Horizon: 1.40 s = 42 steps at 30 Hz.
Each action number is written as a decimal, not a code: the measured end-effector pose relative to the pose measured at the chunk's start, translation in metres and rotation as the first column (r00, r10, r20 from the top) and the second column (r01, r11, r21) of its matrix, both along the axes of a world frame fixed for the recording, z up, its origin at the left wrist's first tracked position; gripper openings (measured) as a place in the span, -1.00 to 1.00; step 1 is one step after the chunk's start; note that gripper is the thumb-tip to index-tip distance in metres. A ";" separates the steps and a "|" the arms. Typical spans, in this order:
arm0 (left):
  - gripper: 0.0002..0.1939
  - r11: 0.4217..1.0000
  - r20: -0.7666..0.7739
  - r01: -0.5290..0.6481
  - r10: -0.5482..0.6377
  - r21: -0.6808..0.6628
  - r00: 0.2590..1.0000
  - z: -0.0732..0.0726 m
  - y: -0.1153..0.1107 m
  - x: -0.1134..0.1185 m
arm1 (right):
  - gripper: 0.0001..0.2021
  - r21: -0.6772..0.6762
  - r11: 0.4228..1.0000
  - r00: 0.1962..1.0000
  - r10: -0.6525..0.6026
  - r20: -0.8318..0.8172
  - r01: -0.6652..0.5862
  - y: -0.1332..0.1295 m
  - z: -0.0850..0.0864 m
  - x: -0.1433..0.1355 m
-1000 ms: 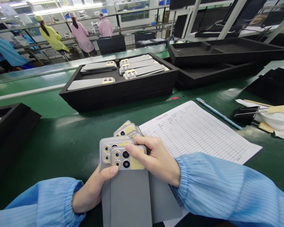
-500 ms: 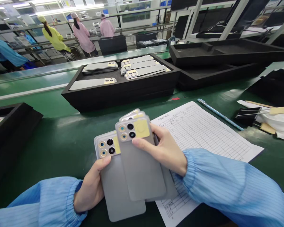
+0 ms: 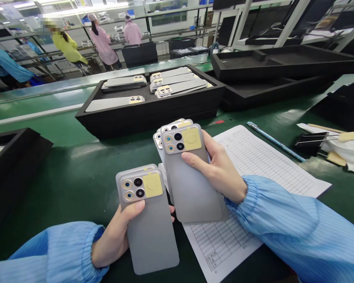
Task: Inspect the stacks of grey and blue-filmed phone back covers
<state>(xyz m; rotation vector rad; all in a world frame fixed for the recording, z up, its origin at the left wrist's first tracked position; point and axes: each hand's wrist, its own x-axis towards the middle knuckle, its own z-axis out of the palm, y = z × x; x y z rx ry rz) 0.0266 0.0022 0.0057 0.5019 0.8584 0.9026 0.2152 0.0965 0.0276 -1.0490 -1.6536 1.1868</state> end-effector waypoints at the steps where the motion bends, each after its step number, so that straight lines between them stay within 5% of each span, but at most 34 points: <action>1: -0.72 1.000 -0.017 0.011 -0.011 -0.003 1.000 -0.001 -0.001 -0.001 | -0.59 0.043 0.999 1.000 0.014 0.022 -0.015 0.000 -0.001 -0.001; 7: -0.72 0.997 -0.076 0.081 -0.080 0.015 0.994 -0.002 -0.002 -0.002 | -0.35 0.164 0.982 0.987 0.073 0.142 -0.096 -0.004 -0.007 -0.004; 15: -0.72 0.999 -0.056 0.047 -0.047 -0.004 0.997 -0.001 -0.001 -0.001 | -0.74 0.138 0.954 0.951 0.238 0.194 -0.267 -0.011 -0.012 -0.011; 22: -0.69 0.999 -0.055 0.032 -0.032 0.013 0.998 -0.002 -0.001 0.000 | -0.84 0.067 0.980 0.973 0.178 0.148 -0.189 -0.017 -0.018 -0.013; 28: -0.61 0.999 -0.065 0.035 -0.033 0.035 0.997 -0.002 -0.001 0.002 | -0.67 0.007 0.964 0.955 0.261 0.139 -0.265 -0.022 -0.011 -0.016; 35: -0.41 0.998 -0.069 0.040 -0.037 0.044 0.997 -0.007 -0.003 0.001 | -0.91 0.037 0.980 0.969 0.188 0.162 -0.196 -0.025 -0.008 -0.020; 42: -0.40 0.996 0.172 0.085 -0.084 -0.001 0.982 -0.012 -0.002 -0.002 | -0.93 0.078 0.976 0.971 0.190 0.147 -0.203 -0.024 -0.011 -0.020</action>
